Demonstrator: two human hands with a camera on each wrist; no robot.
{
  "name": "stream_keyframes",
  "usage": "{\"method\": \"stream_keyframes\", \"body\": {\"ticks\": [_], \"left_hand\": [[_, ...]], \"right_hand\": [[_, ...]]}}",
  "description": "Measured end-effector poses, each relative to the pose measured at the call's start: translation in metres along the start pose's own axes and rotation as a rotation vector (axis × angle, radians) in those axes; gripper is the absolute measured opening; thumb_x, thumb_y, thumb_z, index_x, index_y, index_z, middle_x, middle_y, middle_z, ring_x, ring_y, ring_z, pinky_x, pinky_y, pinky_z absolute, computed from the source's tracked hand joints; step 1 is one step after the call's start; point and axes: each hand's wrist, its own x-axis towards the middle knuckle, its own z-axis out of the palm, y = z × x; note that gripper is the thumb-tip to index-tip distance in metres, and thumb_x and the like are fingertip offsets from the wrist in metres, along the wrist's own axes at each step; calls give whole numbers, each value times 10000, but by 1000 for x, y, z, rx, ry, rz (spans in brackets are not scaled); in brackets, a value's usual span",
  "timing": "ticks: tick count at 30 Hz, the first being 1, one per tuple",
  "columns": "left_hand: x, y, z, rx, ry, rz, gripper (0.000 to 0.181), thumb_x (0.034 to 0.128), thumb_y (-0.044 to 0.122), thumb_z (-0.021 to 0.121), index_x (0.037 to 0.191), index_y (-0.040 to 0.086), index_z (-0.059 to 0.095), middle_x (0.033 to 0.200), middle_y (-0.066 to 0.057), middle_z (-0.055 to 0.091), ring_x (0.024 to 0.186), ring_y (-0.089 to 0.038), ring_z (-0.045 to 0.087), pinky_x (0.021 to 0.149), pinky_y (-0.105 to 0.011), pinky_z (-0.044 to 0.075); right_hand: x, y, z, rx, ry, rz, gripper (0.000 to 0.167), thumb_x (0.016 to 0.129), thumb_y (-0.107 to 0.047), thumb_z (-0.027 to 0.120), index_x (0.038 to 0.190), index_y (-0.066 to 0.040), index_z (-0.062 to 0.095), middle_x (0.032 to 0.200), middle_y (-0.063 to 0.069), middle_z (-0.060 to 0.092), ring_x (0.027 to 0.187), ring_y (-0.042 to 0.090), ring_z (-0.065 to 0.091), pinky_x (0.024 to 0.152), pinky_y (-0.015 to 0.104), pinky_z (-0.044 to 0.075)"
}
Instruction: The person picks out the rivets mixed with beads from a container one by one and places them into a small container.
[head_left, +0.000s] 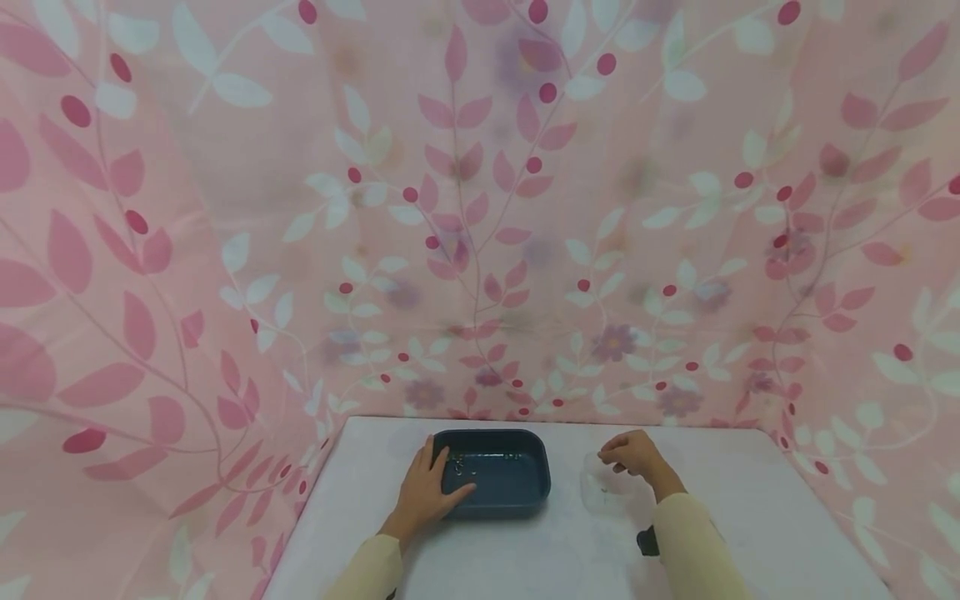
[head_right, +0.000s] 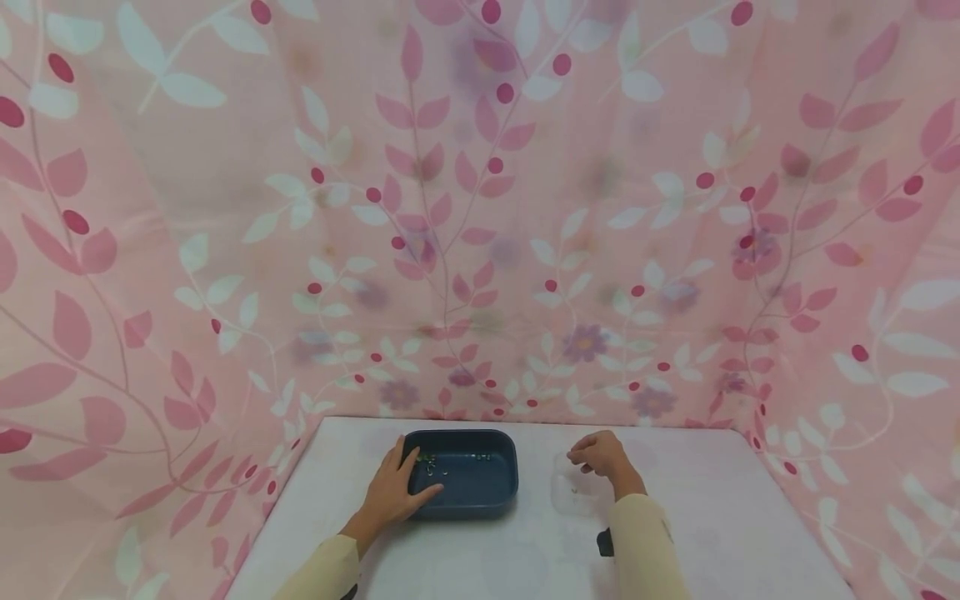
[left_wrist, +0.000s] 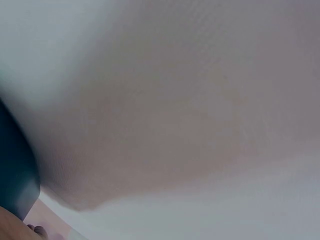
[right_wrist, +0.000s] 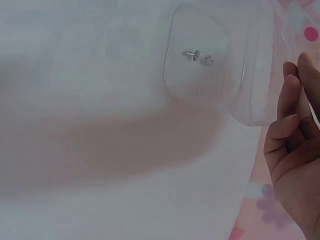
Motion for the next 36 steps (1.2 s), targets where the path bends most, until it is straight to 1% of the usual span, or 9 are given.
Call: {"method": "stream_keyframes", "body": {"ticks": [4, 7, 11, 13, 16, 20, 23, 30, 36], "left_hand": [[0, -2, 3, -4, 14, 9, 1011, 795, 793, 555, 1470, 47, 449, 1612, -226, 229, 1442, -397, 327, 1142, -542, 328], [0, -3, 6, -3, 31, 18, 1005, 795, 789, 561, 1461, 42, 461, 1605, -234, 241, 1433, -406, 337, 1130, -552, 339], [-2, -3, 5, 2, 15, 3, 1010, 789, 802, 551, 1465, 57, 460, 1611, -226, 233, 1435, -403, 338, 1132, -548, 339], [-2, -2, 4, -2, 11, -4, 1014, 787, 806, 549, 1464, 57, 460, 1612, -222, 232, 1434, -401, 338, 1133, -549, 336], [-1, -1, 3, -15, 16, -7, 1016, 786, 802, 556, 1465, 52, 457, 1615, -219, 228, 1437, -399, 332, 1134, -555, 331], [-1, 0, 3, -19, 34, 1, 1003, 790, 787, 570, 1457, 46, 466, 1608, -222, 242, 1432, -400, 338, 1127, -557, 339], [-2, 0, 4, -13, 38, 10, 997, 792, 788, 566, 1448, 43, 477, 1600, -231, 256, 1424, -402, 350, 1121, -556, 348], [-1, 0, 6, -8, 8, -23, 1022, 792, 828, 510, 1483, 79, 441, 1627, -197, 216, 1457, -372, 316, 1153, -533, 318], [1, -1, 4, -25, 18, -19, 1037, 782, 830, 523, 1485, 73, 434, 1627, -198, 214, 1453, -384, 317, 1143, -548, 326]], "right_hand": [[-1, 1, -1, 11, 1, -21, 184, 882, -185, 735, 969, -24, 749, 848, 55, 747, 666, 166, 653, 566, 279, 422], [-3, 2, -1, 15, 6, -36, 182, 891, -167, 722, 985, -14, 750, 866, 74, 745, 668, 170, 661, 574, 288, 440], [-6, 3, 1, 15, 11, -60, 165, 881, -127, 729, 979, 4, 753, 867, 91, 737, 674, 188, 671, 669, 366, 530], [-5, 4, 2, 6, 16, -76, 162, 881, -116, 728, 980, 10, 752, 869, 92, 736, 677, 187, 673, 732, 406, 550], [-4, 3, 2, 3, 28, -85, 162, 880, -112, 726, 984, 9, 753, 876, 94, 735, 682, 181, 675, 770, 440, 556], [-1, 4, 2, -4, 37, -101, 184, 884, -114, 721, 1007, 21, 747, 910, 120, 734, 693, 187, 685, 782, 455, 558], [0, 6, 2, -6, 41, -90, 185, 881, -129, 727, 1006, 6, 750, 920, 106, 734, 696, 180, 684, 782, 438, 558], [-1, 5, -2, -16, 27, -118, 228, 905, -155, 700, 1047, 19, 738, 941, 108, 749, 727, 175, 699, 804, 454, 551], [-3, 1, -6, 3, 33, -108, 208, 916, -128, 682, 1035, 36, 728, 905, 118, 752, 740, 197, 697, 792, 451, 546]]}}
